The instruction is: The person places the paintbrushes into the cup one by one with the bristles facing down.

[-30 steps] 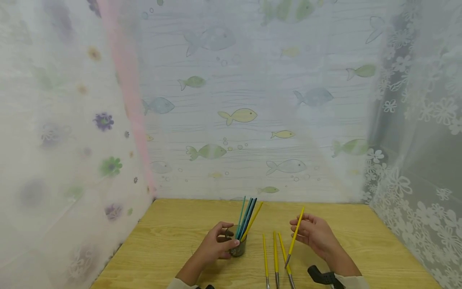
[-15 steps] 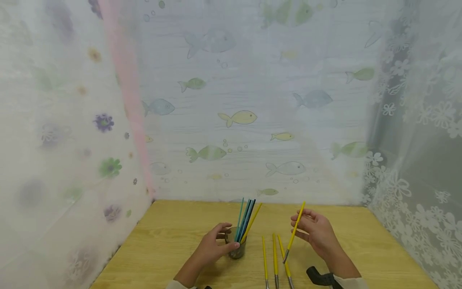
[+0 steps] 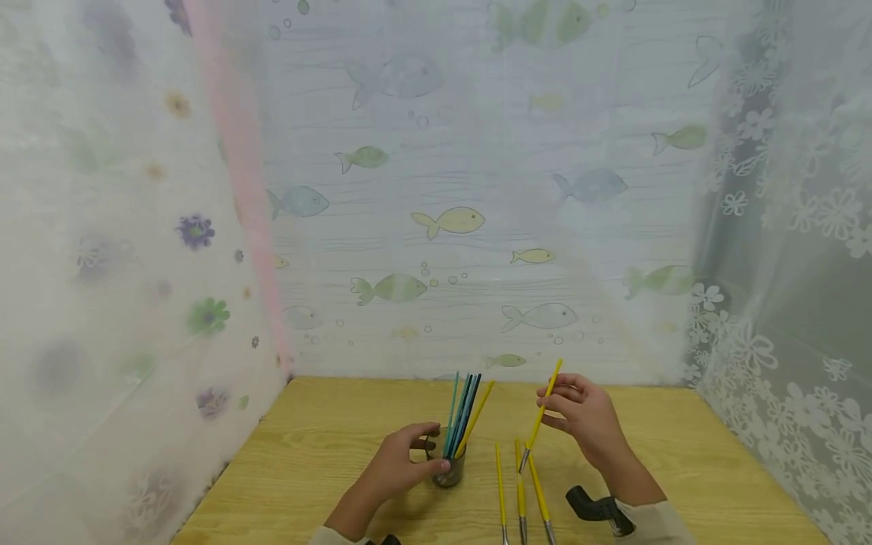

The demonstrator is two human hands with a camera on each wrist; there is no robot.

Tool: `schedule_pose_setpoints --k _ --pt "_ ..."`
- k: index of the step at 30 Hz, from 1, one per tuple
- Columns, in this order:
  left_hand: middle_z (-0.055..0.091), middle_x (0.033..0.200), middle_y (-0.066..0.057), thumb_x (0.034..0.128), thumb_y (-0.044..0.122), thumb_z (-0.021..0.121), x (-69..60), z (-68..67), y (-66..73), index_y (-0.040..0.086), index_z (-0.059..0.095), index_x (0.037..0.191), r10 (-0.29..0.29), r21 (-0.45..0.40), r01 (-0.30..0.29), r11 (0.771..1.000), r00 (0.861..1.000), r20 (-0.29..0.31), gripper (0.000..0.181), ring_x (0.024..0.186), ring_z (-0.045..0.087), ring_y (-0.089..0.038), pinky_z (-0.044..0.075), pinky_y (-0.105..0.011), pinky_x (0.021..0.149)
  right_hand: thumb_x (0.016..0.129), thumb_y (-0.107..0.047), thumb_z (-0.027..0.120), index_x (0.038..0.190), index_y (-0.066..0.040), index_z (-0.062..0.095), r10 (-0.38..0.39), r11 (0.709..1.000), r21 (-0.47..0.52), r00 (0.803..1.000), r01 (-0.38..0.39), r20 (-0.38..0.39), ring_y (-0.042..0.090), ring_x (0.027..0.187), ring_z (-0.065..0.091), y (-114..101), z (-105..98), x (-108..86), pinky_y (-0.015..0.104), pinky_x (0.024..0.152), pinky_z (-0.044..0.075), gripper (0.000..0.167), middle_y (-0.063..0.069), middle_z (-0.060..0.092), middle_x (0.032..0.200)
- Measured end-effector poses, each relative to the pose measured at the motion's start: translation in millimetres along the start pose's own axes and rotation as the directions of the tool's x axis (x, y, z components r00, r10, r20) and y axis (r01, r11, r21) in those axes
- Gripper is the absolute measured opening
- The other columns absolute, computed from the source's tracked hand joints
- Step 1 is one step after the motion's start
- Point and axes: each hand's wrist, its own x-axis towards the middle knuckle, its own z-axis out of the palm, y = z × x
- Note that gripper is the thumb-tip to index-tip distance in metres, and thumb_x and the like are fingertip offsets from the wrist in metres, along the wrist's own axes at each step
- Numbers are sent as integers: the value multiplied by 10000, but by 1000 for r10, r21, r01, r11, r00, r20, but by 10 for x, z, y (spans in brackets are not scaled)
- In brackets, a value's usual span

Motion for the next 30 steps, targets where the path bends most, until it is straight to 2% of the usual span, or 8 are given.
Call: schedule_pose_setpoints --k 6,14,18,24,30 --pt "602 1413 -111 927 421 790 16 30 14 178 475 1550 6 60 -5 998 1000 -14 739 1221 648 -326 601 -479 922 936 -63 767 1216 31 546 -73 997 5 997 73 13 224 1007 735 -49 132 55 453 848 644 369 117 708 1104" --pt "589 1359 -129 923 477 777 22 66 72 86 480 1539 -10 103 13 995 1000 -22 788 1216 626 -352 604 -474 898 906 -119 818 1206 35 579 -95 995 -29 995 95 11 258 968 717 -127 291 99 502 870 630 413 118 647 1081" --pt "566 1404 -161 920 497 773 22 90 81 100 510 1519 -33 97 37 995 998 -46 765 1282 574 -388 611 -494 896 902 -156 829 1201 37 592 -117 992 -49 993 117 20 271 973 716 -169 372 121 485 861 635 428 134 647 1087" --pt "615 1358 -123 897 493 799 5 106 98 134 564 1475 -70 68 74 995 995 -66 720 1213 634 -348 603 -499 893 893 -161 838 1184 44 604 -140 989 -35 990 141 23 243 949 727 -212 496 139 434 824 650 426 127 655 1068" --pt "635 1363 -105 878 470 827 18 137 74 180 580 1451 -128 -12 127 992 989 -76 688 1227 638 -364 599 -527 911 900 -141 828 1169 38 606 -148 989 -11 988 148 35 371 1053 707 -204 617 148 431 831 649 392 148 655 1078"
